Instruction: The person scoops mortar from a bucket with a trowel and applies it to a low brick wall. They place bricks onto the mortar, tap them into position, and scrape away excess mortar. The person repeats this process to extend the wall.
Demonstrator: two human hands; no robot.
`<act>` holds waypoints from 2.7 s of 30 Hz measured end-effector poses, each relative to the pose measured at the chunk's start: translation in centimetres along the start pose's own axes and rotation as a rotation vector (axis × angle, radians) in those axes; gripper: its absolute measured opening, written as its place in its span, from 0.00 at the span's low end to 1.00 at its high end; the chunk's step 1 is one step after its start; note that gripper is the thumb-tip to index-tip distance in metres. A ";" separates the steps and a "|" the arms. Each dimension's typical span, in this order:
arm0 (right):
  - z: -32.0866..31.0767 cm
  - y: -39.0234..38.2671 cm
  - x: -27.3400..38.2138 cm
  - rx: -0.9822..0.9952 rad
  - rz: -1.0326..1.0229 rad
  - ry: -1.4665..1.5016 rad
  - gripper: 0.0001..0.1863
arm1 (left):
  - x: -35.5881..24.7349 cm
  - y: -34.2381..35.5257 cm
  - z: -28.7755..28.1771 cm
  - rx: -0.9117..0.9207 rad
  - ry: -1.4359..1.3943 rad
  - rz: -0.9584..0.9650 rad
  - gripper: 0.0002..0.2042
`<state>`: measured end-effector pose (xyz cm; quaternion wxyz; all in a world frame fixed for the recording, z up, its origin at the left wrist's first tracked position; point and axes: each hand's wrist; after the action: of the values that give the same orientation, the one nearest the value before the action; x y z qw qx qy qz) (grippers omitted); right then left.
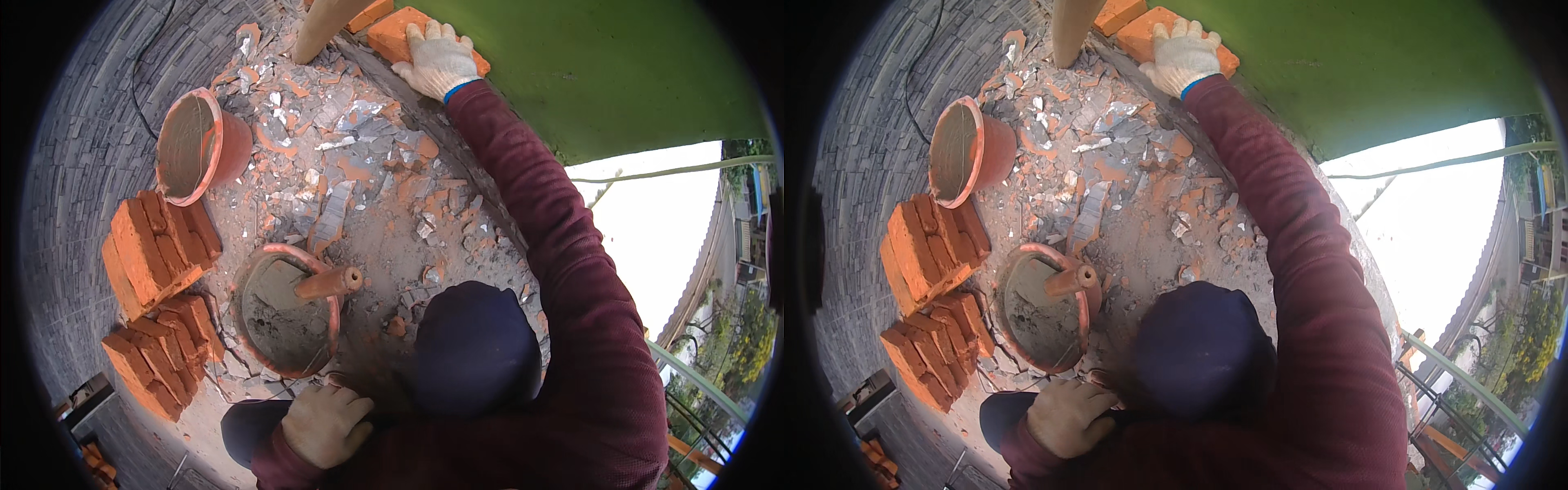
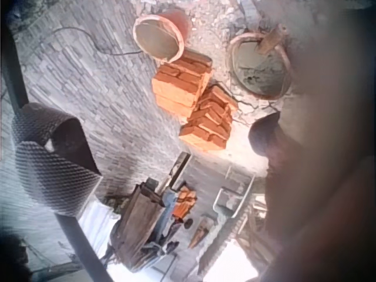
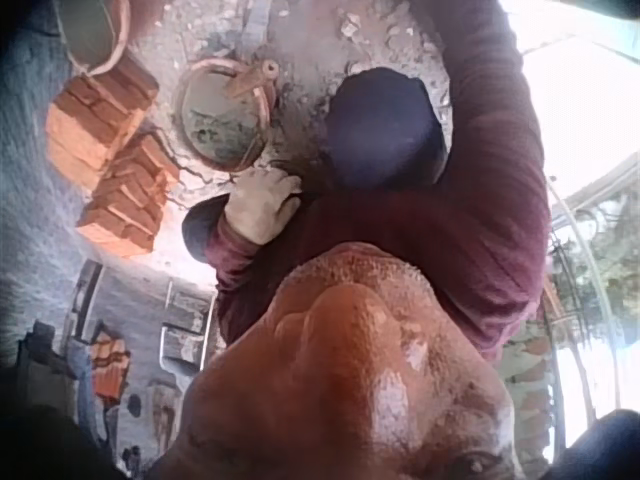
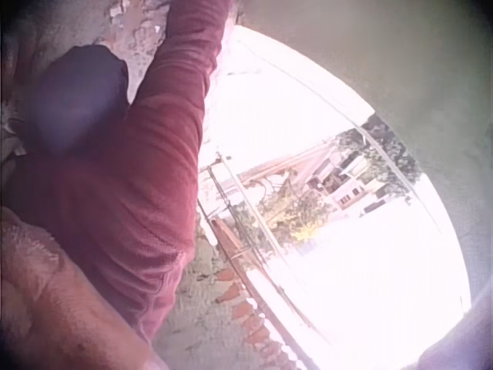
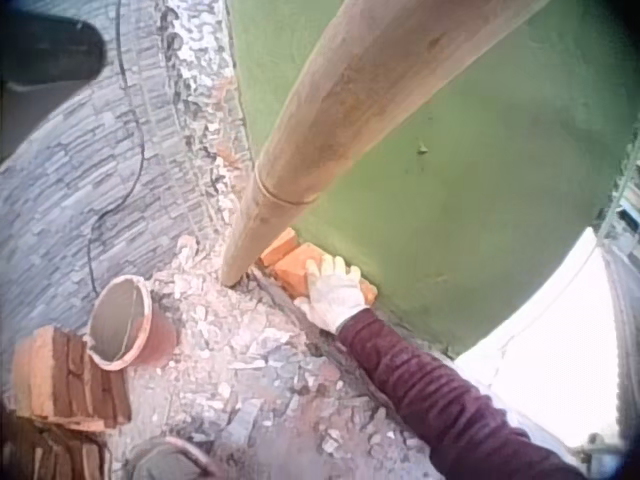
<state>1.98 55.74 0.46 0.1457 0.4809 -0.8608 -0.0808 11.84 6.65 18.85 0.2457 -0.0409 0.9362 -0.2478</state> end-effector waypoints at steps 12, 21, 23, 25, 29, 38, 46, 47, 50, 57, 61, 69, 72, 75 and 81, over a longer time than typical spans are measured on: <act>-5.9 2.3 0.0 0.344 -0.183 -0.015 0.36 | -0.2 -0.4 -0.5 0.054 -0.006 -0.007 0.18; -2.7 1.8 0.6 0.194 -0.015 -0.064 0.40 | -0.4 -0.6 -0.7 0.033 0.030 0.026 0.17; -1.8 1.5 2.2 0.150 0.044 0.077 0.37 | -0.6 -1.1 -0.2 0.016 0.038 0.009 0.17; -0.7 1.7 1.2 0.041 -0.016 0.038 0.40 | -0.3 -0.5 -0.5 0.004 0.057 0.030 0.17; 0.7 1.1 1.5 -0.074 -0.037 -0.058 0.36 | -0.5 0.2 -0.5 0.045 0.028 0.006 0.17; 0.3 0.7 1.6 -0.054 -0.065 -0.046 0.31 | -0.8 0.2 -1.3 0.057 -0.023 0.084 0.19; -0.2 1.8 2.3 0.056 0.016 0.009 0.33 | -1.8 -1.4 -1.0 0.015 0.031 0.079 0.19; 0.0 1.6 2.2 0.038 0.020 -0.004 0.34 | -1.8 -1.5 -0.9 0.013 0.022 0.066 0.19; 0.1 1.2 2.1 -0.022 0.020 -0.014 0.34 | -1.8 -2.4 -0.7 0.011 0.024 0.048 0.20; -0.7 1.4 2.7 0.112 0.042 0.062 0.35 | -1.7 -3.0 -0.5 0.018 -0.013 0.062 0.22; -1.6 2.8 2.6 0.235 0.092 0.080 0.36 | -1.9 -3.1 -0.4 -0.041 0.038 0.067 0.23; -0.6 2.6 3.2 0.195 0.070 0.024 0.33 | -2.2 -3.6 -0.4 -0.035 0.007 0.035 0.22; -1.6 2.5 2.3 0.201 0.050 0.065 0.33 | -2.0 -3.1 -1.4 -0.017 0.019 0.061 0.23; -1.6 3.1 2.0 0.198 0.012 0.044 0.35 | -1.8 -3.3 -0.8 -0.026 -0.039 0.083 0.24; -2.0 3.7 2.0 0.199 -0.008 0.012 0.37 | -2.2 -4.2 -0.8 -0.018 -0.002 0.057 0.25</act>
<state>-1.31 55.92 3.76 0.1021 0.4970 -0.8617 0.0072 13.17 3.82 22.47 0.2533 -0.0164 0.9390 -0.2321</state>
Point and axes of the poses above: each hand's wrist, its own y-axis towards the middle knuckle, its own z-axis out of the palm, x = y × z, and after that the axes turned 12 degrees about y, right-handed
